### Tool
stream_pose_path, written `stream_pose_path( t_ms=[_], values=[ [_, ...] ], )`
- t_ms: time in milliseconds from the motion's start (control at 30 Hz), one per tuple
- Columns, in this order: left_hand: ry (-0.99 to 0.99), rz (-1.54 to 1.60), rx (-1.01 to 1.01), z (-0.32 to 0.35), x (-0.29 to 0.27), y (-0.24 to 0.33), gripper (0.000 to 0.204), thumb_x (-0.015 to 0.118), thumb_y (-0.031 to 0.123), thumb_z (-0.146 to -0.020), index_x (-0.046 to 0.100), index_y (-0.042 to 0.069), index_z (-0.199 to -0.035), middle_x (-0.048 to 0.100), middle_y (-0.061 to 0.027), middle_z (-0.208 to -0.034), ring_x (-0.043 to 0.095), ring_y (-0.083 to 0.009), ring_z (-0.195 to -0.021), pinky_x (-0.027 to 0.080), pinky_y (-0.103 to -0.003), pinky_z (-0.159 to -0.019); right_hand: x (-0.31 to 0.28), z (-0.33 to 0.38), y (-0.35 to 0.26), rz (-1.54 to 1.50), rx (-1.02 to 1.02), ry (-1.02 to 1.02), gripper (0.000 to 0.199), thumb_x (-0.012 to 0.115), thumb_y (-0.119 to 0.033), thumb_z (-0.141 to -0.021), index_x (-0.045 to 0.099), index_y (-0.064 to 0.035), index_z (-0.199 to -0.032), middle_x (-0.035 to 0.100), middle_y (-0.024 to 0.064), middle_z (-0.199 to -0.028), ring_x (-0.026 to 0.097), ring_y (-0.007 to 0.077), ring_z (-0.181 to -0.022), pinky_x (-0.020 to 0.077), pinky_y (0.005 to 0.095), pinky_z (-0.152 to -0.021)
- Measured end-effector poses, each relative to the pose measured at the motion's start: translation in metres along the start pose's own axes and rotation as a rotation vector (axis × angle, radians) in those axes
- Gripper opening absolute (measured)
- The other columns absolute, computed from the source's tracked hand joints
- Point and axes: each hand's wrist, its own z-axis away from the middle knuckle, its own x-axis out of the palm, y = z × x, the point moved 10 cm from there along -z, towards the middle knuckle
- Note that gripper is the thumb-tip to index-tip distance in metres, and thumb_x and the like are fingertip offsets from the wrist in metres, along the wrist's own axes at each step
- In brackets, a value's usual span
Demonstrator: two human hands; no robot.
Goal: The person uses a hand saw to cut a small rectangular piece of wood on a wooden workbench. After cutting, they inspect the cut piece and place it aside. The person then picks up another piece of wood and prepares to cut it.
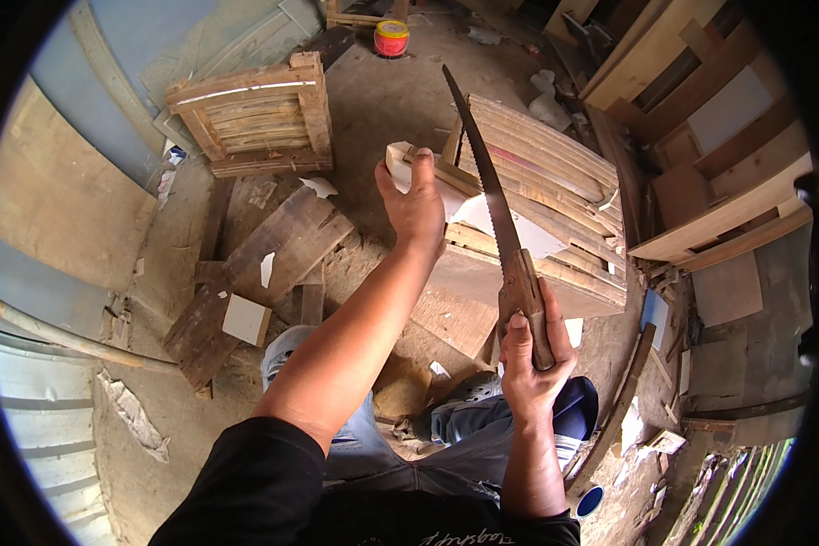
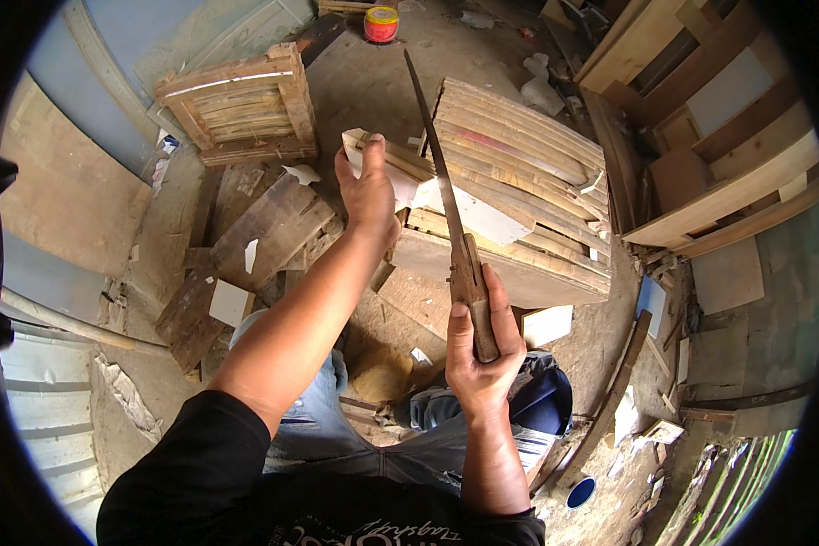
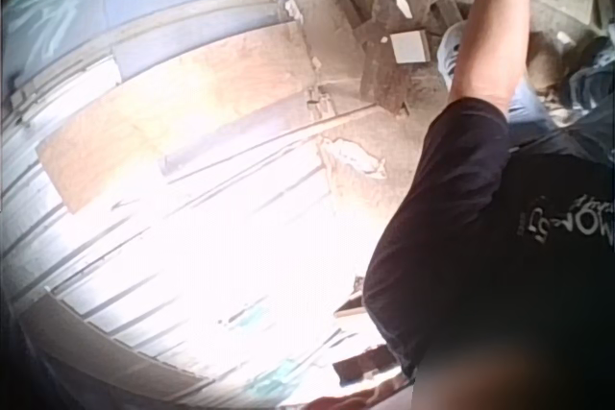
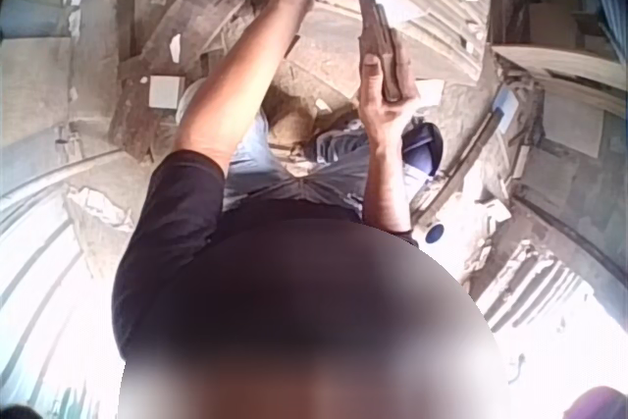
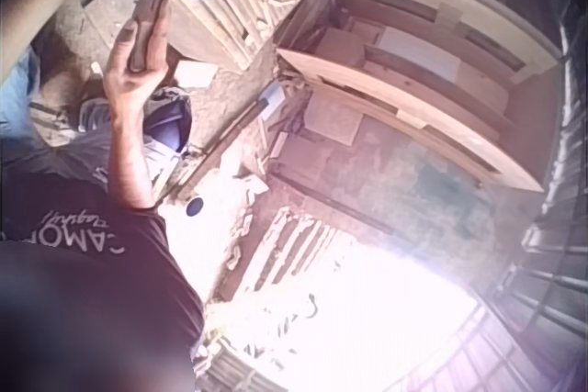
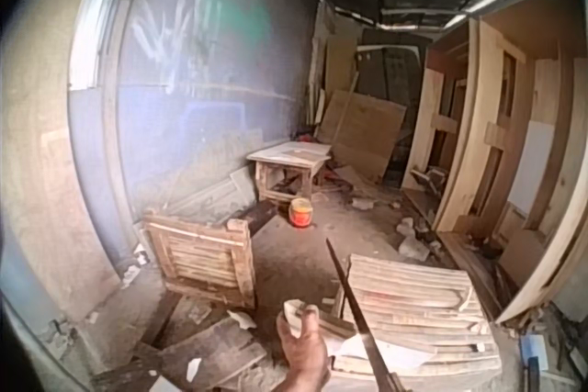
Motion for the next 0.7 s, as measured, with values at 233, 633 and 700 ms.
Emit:
stream_pose_path(
  t_ms=[233,633,700],
  values=[
    [0.003,-0.026,-0.004,0.0006,-0.0007,0.0021,0.089,0.069,0.042,-0.091,0.017,0.01,-0.156,0.044,-0.0167,-0.144,0.047,-0.0271,-0.127,0.037,-0.037,-0.107,0.0042,0.0014,0.0013,0.041,-0.022,0.004,0.049,0.064,-0.013,-0.097,0.049,0.0057,-0.14,0.068,0.0106,-0.113,0.06,0.0104,-0.095,0.0496,0.0251,-0.086],
    [-0.015,0.0,-0.016,0.0008,-0.0003,0.0009,0.093,0.07,0.042,-0.09,0.014,0.009,-0.156,0.043,-0.0176,-0.143,0.047,-0.0272,-0.127,0.038,-0.038,-0.106,0.0056,0.0027,0.001,0.082,-0.05,0.002,0.05,0.065,-0.012,-0.096,0.049,0.0069,-0.14,0.069,0.0132,-0.111,0.062,0.0124,-0.096,0.0499,0.0261,-0.087],
    [-0.015,0.001,-0.02,0.0011,-0.0004,0.0009,0.092,0.07,0.042,-0.091,0.014,0.009,-0.156,0.043,-0.0175,-0.143,0.047,-0.0272,-0.126,0.038,-0.038,-0.105,0.0063,0.0031,0.0004,0.062,-0.053,-0.005,0.05,0.064,-0.012,-0.096,0.049,0.0069,-0.14,0.069,0.0133,-0.111,0.062,0.0125,-0.096,0.05,0.0262,-0.087]
  ],
)
